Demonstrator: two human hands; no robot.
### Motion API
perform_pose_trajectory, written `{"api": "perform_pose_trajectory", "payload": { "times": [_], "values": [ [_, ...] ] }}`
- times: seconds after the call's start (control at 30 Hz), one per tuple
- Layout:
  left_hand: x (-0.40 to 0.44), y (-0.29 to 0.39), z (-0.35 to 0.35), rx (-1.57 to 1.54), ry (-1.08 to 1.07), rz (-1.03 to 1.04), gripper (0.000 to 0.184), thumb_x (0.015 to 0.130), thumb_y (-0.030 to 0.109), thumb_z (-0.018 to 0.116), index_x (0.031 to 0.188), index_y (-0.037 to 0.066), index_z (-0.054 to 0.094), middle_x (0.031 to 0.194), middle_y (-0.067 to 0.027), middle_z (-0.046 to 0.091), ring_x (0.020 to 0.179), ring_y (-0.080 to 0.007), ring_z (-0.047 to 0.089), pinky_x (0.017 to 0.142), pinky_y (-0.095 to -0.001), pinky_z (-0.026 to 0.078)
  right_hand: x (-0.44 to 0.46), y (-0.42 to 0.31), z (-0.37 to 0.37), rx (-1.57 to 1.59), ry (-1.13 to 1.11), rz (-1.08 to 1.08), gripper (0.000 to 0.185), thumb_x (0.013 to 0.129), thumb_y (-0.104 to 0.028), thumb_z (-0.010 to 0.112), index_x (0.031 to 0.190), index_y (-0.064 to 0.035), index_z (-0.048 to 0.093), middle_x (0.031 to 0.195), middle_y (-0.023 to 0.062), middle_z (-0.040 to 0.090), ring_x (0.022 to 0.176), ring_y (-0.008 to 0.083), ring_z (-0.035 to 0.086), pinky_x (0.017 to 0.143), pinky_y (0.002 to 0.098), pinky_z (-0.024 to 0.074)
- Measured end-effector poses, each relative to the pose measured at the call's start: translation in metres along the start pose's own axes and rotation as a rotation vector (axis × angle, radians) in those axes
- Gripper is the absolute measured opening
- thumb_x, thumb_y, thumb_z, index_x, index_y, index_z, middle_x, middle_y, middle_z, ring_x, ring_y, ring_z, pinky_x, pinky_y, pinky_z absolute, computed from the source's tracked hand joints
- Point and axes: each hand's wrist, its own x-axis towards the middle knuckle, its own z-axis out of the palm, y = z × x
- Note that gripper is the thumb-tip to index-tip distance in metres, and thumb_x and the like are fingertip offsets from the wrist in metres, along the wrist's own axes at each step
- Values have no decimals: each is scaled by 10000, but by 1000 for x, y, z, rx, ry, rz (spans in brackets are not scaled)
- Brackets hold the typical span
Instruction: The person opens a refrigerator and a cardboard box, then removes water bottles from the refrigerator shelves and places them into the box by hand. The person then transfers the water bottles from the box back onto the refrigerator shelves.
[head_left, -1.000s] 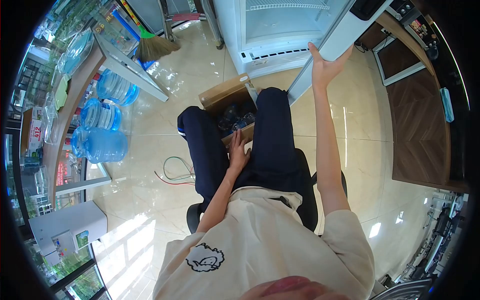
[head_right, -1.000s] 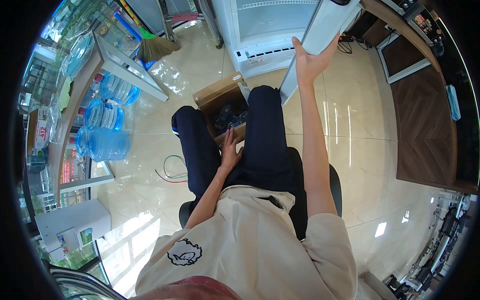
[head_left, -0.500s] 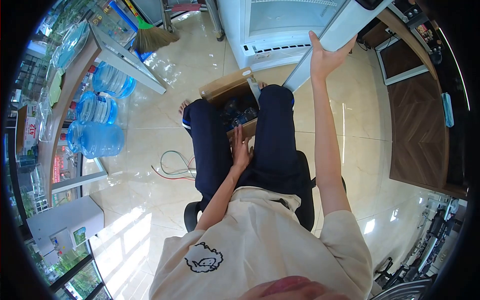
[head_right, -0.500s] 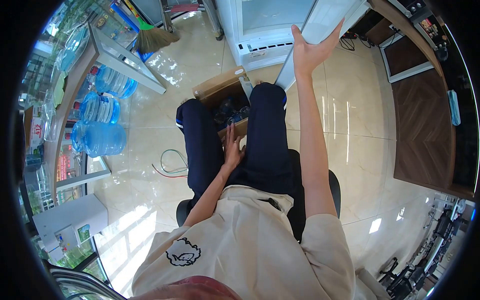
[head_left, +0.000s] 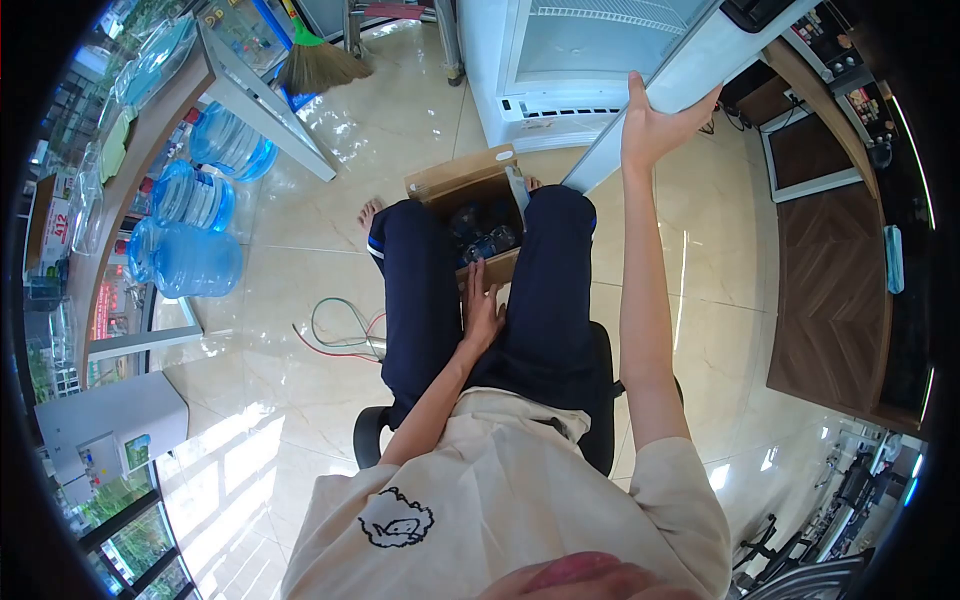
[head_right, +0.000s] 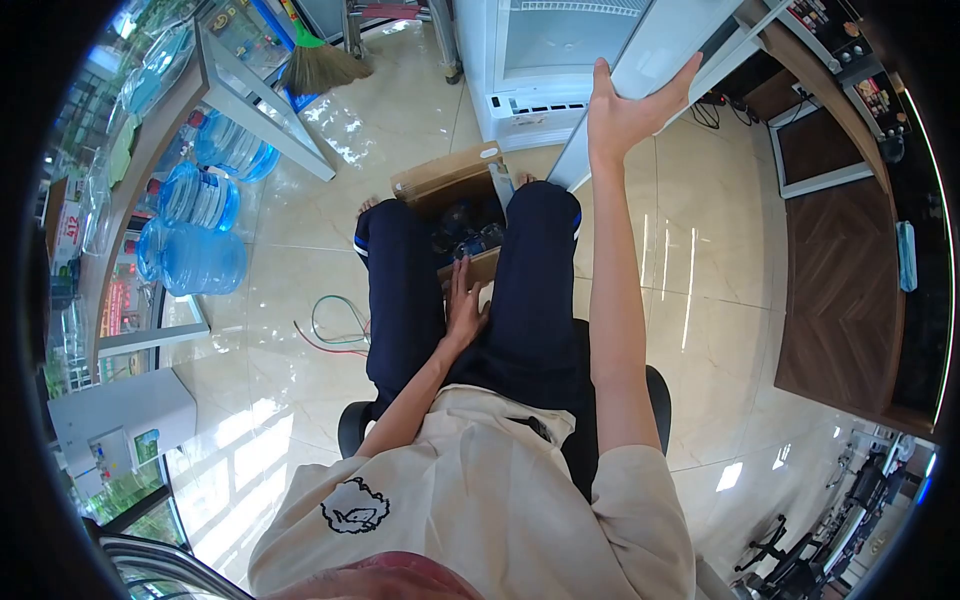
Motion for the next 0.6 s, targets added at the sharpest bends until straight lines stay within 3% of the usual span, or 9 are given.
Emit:
{"api": "perform_pose_trajectory", "payload": {
  "times": [0.27, 0.6],
  "values": [
    [1, -3, 6, -11, 11, -2, 427, 782, 43, 803, 1182, -5, 663, 1679, -166, 159, 1556, -401, 130, 1242, -504, 254, 2, -4, 20, 2, -8, -7, 1030, 688, -46, 785, 1556, 52, 239, 1582, 256, 307, 1445, 415, 297, 1186, 510, 240],
    [2, 3, 0, -10, 8, -18, 407, 782, 50, 794, 1167, 24, 663, 1675, -157, 163, 1556, -399, 133, 1240, -515, 256, 2, -2, 49, 28, 36, -86, 981, 664, -21, 755, 1519, 41, 277, 1580, 298, 271, 1448, 443, 267, 1176, 559, 207]
  ]
}}
